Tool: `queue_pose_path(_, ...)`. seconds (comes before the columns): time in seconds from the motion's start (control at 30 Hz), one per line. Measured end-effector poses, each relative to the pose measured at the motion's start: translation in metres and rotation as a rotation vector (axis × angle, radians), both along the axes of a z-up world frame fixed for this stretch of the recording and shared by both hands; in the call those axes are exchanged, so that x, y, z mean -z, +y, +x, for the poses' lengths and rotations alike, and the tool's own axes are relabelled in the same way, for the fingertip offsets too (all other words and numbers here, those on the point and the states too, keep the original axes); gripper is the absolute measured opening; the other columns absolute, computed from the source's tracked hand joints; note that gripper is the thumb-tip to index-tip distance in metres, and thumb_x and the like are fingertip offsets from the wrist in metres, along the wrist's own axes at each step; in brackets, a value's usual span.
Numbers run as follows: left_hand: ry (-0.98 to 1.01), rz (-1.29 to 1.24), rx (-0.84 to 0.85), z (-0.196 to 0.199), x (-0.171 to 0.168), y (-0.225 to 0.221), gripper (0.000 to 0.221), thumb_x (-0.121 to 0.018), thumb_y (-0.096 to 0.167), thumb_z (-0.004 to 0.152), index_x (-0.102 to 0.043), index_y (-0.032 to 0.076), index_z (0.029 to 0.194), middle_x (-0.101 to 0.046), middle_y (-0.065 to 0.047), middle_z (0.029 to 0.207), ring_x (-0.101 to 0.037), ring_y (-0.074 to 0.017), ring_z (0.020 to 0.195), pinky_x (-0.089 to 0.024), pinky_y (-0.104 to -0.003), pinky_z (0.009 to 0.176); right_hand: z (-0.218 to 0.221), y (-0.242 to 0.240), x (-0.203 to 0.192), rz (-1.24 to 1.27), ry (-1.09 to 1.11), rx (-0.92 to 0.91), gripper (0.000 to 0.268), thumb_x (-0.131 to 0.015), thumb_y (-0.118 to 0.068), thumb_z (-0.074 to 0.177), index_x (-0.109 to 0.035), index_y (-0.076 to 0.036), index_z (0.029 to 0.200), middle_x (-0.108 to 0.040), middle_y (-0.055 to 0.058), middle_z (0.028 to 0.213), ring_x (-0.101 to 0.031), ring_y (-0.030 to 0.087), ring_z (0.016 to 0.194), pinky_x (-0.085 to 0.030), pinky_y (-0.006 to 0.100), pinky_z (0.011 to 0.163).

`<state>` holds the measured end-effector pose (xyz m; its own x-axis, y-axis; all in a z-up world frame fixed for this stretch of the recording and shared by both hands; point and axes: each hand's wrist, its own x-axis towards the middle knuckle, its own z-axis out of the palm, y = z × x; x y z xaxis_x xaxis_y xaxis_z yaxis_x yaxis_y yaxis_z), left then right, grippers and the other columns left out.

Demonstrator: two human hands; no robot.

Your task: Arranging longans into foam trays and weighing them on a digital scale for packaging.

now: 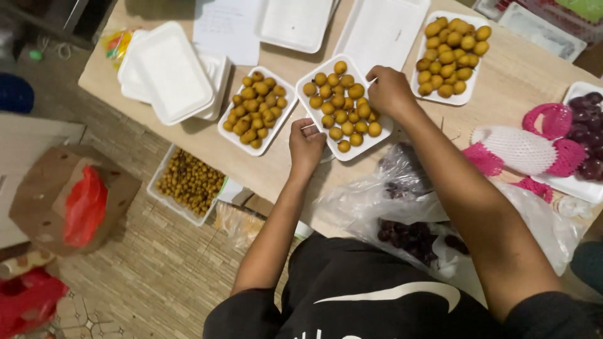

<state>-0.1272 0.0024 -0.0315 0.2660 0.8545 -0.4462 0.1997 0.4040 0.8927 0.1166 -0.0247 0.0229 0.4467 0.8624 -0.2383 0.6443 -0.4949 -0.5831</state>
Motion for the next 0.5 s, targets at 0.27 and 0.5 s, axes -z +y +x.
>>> queue_pose_path(0.27, -0.010, -0.095, -0.092, -0.028, -0.004, -0.017, 0.040, -0.068, -0.004, 0.086, -0.051, -0.003, 0.122, -0.068, -0.019, 0.097, -0.076, -0.0238, 0.072, -0.069, -0.033, 0.055, -0.050, 0.018, -0.013, -0.065, -0.003, -0.145, 0.029, -0.056, 0.000, 0.093, -0.071, 0.003, 0.118, -0.072, 0.026, 0.103, -0.071, 0.046, 0.103, -0.057, 0.059, 0.087)
queue_pose_path(0.5, -0.087, -0.146, -0.135, -0.021, -0.007, -0.024, 0.042, -0.069, -0.003, 0.089, -0.047, -0.010, 0.123, -0.064, -0.023, 0.099, -0.075, -0.0279, 0.081, -0.070, -0.038, 0.064, -0.050, 0.027, -0.007, -0.028, -0.009, -0.173, 0.030, -0.054, 0.003, 0.095, -0.070, 0.004, 0.120, -0.070, 0.026, 0.103, -0.070, 0.046, 0.104, -0.057, 0.059, 0.088)
